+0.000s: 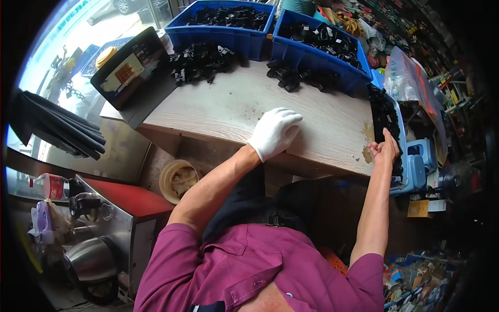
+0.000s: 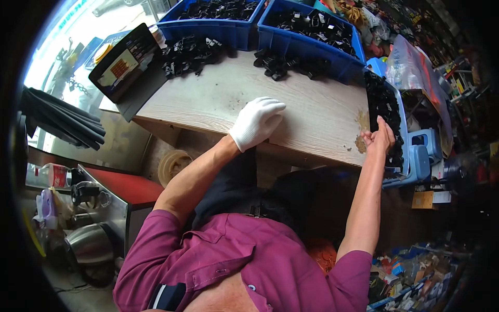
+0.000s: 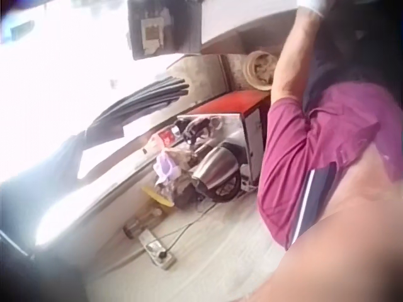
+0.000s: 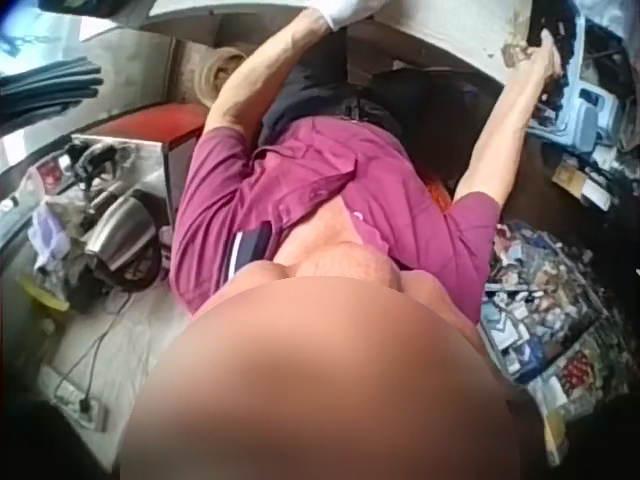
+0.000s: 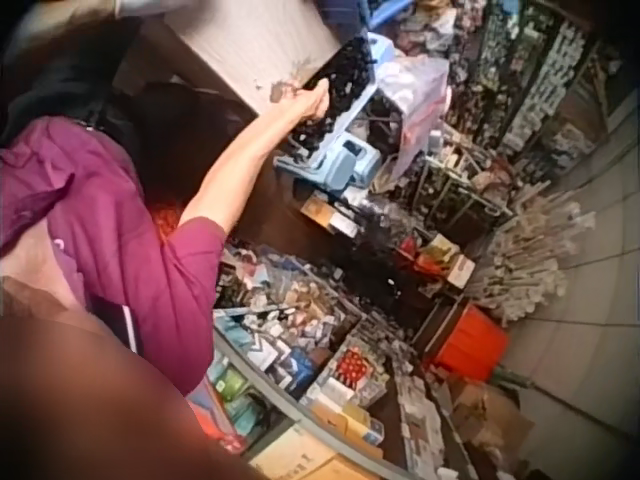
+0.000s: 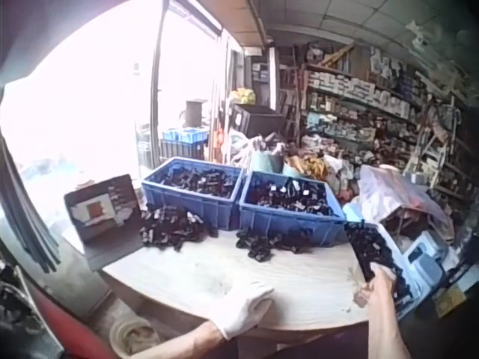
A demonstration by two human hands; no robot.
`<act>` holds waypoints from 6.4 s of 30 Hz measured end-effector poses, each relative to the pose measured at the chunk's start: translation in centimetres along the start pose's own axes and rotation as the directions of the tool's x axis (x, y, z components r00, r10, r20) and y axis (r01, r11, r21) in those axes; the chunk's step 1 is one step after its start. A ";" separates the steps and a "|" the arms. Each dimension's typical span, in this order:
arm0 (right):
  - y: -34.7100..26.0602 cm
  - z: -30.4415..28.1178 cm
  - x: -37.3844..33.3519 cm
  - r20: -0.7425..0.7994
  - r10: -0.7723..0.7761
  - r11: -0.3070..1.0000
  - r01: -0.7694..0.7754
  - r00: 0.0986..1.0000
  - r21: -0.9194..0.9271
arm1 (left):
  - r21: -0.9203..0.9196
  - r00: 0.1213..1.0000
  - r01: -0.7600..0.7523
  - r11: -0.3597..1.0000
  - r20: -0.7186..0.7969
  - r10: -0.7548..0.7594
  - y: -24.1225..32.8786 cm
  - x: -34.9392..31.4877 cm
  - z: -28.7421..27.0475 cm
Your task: Sorting and inspecting small black plastic hardware components at a workbench.
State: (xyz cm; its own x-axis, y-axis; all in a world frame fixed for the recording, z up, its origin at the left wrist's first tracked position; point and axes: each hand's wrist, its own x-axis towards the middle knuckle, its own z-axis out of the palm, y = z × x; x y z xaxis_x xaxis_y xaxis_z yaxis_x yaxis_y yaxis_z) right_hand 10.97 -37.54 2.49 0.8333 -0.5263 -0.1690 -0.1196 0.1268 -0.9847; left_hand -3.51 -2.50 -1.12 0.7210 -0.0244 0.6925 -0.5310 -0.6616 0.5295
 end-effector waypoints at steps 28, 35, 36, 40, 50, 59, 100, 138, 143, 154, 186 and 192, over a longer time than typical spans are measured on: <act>3.5 4.6 -6.6 0.426 0.078 0.989 -0.016 0.901 -0.148 | 0.535 0.968 0.005 0.845 0.211 -0.139 -2.3 -6.2 -13.9; 3.6 4.3 -6.8 0.429 0.065 0.991 -0.007 0.901 -0.135 | 0.497 0.987 -0.126 0.859 0.146 0.061 -1.4 -9.3 -13.8; 3.6 4.4 -6.8 0.434 0.074 0.989 -0.011 0.898 -0.145 | 0.499 0.986 -0.155 0.853 0.135 0.100 -1.4 -9.8 -14.0; 3.8 4.3 -6.2 0.447 0.054 0.993 0.001 0.893 -0.122 | 0.421 0.999 -0.004 0.907 -0.047 0.026 -0.2 -10.7 -15.0; 3.9 3.7 -4.6 0.437 0.007 0.985 0.069 0.900 -0.157 | 0.116 0.586 0.770 0.627 -0.519 -0.622 -7.5 -25.7 -17.5; 4.0 4.5 -5.8 0.427 -0.009 0.985 0.081 0.904 -0.150 | 0.083 0.372 0.912 0.402 -0.583 -0.723 -12.5 -35.4 -19.4; 2.6 9.4 -8.1 0.437 0.072 0.972 0.035 0.896 -0.232 | 0.083 0.974 0.214 0.973 -0.101 -0.205 -6.5 -0.7 -9.5; 2.9 21.3 -6.9 0.385 0.017 0.899 0.154 0.923 -0.409 | 0.393 0.986 0.164 0.905 -0.046 -0.158 -5.7 -0.4 -7.5; 3.2 22.1 -6.8 0.331 0.013 0.904 0.130 0.944 -0.407 | 0.385 0.984 0.176 0.906 -0.046 -0.172 -5.7 -0.4 -7.6; 3.4 21.6 -6.8 0.410 -0.036 0.909 0.201 0.911 -0.365 | 0.371 0.980 0.195 0.908 -0.046 -0.191 -5.8 -0.4 -7.7; 2.1 15.5 -11.7 0.586 0.202 0.702 0.301 0.785 -0.645 | 0.381 0.986 0.164 0.910 -0.039 -0.162 -6.1 -0.8 -7.8; 2.3 14.7 -12.1 0.629 0.129 0.678 0.395 0.767 -0.620 | 0.263 0.989 0.146 0.954 -0.055 -0.136 -5.7 -0.7 -7.4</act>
State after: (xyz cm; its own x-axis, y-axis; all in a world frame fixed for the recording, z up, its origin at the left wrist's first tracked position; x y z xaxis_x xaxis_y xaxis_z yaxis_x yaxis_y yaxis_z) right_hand 8.57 -18.49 2.92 0.9628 0.1417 -0.2300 -0.0870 -0.6434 -0.7606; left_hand -4.24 6.83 -1.00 0.7611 0.1070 0.6398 -0.2840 -0.8318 0.4769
